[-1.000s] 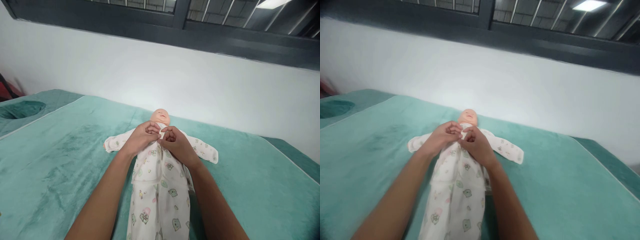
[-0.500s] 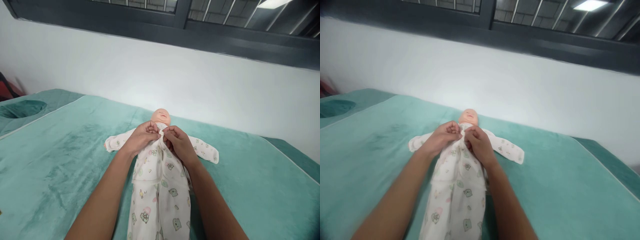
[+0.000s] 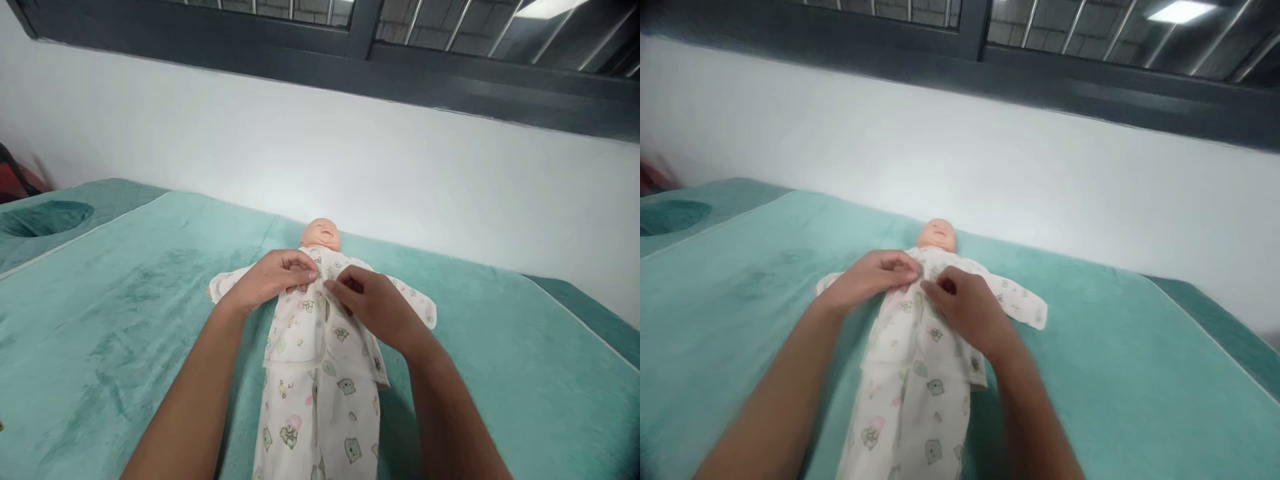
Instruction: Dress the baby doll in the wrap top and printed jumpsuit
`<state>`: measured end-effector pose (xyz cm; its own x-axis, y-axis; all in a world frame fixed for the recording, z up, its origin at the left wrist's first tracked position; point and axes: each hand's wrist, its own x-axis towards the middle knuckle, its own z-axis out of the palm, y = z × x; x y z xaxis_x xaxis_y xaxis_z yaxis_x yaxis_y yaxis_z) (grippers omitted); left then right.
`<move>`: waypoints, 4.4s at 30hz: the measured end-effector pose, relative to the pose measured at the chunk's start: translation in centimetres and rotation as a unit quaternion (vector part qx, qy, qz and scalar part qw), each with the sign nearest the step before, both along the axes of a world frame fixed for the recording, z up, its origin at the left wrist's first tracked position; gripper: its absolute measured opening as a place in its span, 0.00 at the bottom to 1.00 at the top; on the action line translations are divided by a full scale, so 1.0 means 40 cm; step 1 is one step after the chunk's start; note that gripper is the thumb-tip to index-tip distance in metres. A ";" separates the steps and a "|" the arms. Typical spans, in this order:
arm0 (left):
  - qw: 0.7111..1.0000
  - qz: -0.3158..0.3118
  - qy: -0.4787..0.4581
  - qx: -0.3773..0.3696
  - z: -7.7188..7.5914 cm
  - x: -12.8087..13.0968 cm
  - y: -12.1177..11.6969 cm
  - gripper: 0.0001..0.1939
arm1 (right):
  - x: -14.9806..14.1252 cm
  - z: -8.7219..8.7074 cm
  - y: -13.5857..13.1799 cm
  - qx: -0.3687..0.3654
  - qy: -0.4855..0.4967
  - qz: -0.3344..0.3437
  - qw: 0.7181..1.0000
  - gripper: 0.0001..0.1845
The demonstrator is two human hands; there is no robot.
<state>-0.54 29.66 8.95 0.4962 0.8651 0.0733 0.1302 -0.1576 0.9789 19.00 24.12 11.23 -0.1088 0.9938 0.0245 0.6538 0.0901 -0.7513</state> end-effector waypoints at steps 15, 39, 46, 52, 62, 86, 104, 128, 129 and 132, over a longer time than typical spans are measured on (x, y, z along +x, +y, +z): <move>0.985 -0.122 0.091 0.085 0.025 -0.001 -0.025 0.07 | 0.013 -0.012 -0.021 -0.047 -0.020 0.044 0.998 0.12; 0.982 -0.146 -0.090 -0.075 0.014 0.012 -0.029 0.07 | 0.013 -0.073 -0.018 -0.079 0.293 0.046 0.952 0.15; 0.982 -0.136 -0.097 -0.084 0.004 0.018 -0.028 0.08 | 0.009 -0.076 -0.015 -0.075 0.278 0.041 0.957 0.18; 0.984 -0.132 -0.091 -0.078 0.002 0.025 -0.029 0.08 | 0.021 -0.086 -0.006 -0.091 0.315 0.059 0.943 0.19; 0.983 -0.136 -0.088 -0.083 -0.001 0.024 -0.027 0.08 | 0.022 -0.097 -0.002 -0.082 0.342 0.049 0.935 0.18; 0.990 -0.112 -0.054 -0.065 -0.003 0.017 -0.025 0.14 | -0.001 -0.095 -0.015 0.063 0.187 0.041 0.979 0.06; 0.980 -0.147 -0.105 -0.081 -0.008 0.011 -0.021 0.13 | 0.014 -0.106 0.000 0.031 0.243 0.076 0.967 0.09; 0.972 0.168 0.087 0.142 -0.195 -0.059 -0.310 0.16 | 0.044 -0.161 -0.250 0.251 -0.063 0.101 0.961 0.06; 0.965 0.187 0.105 0.148 -0.196 -0.067 -0.295 0.17 | 0.052 -0.155 -0.250 0.227 -0.054 0.118 0.965 0.07; 0.898 0.311 0.219 0.219 -0.202 -0.112 -0.234 0.13 | 0.127 -0.158 -0.226 0.151 -0.036 0.098 0.983 0.09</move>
